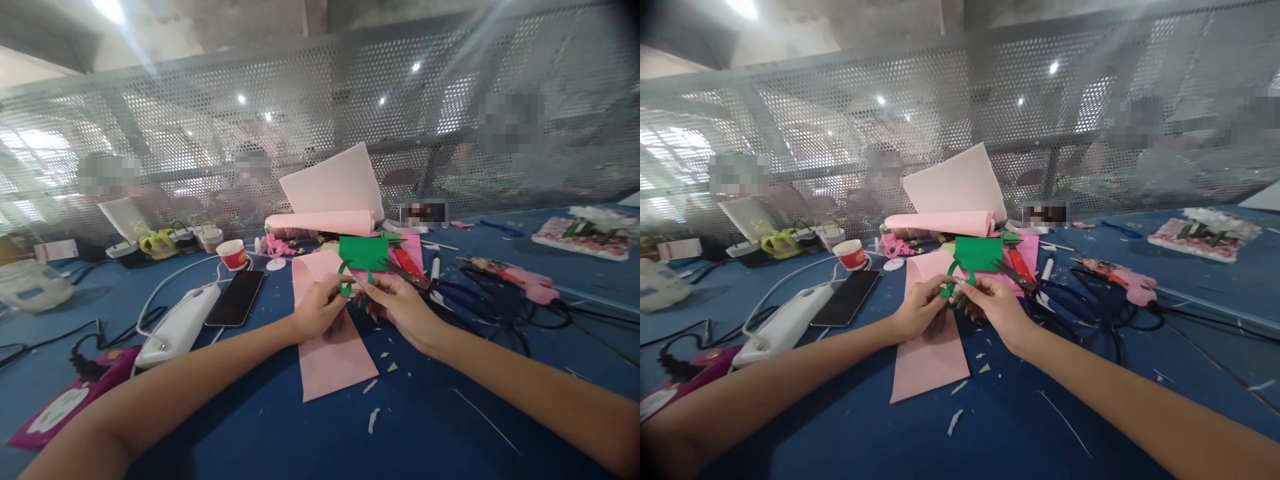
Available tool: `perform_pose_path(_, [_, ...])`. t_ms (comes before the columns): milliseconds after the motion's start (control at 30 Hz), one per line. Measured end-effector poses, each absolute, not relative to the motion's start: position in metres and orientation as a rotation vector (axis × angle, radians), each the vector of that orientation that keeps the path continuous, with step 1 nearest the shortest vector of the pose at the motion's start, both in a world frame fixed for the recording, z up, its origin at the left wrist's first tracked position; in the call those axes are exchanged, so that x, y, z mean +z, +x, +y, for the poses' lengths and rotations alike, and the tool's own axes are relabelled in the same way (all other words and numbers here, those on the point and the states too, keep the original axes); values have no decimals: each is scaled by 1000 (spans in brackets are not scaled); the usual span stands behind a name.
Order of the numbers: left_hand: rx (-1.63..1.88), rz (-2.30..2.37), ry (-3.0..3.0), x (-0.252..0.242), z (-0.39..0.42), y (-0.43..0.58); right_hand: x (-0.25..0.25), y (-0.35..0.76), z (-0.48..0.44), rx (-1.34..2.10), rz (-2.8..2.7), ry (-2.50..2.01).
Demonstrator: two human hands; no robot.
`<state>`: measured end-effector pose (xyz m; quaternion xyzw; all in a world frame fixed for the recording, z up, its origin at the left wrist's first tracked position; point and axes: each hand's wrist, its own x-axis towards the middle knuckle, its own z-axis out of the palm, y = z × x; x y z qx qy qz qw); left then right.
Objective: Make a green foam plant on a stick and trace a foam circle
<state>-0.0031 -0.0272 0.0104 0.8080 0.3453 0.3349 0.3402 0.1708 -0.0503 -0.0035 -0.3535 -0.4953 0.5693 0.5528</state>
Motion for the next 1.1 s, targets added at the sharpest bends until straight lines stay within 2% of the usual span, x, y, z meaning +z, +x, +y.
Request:
perform_pose_path(167, [955,630,2337,6,-27,-8,0,173,-48,1519,-824,-802])
perform_pose_path(433, [1267,711,2525,1,-18,-6,5,173,-47,1673,-753,-658])
perform_pose_path(700, [1264,679,2461,-2,-16,-7,3,171,-49,1592,-880,-701])
perform_pose_path(900, [1282,805,2316,-2,-18,-6,1,172,-49,1249,-987,-829])
perform_pose_path(1100, [1225,825,2316,-2,-19,-7,4,172,-53,1441,-954,-801])
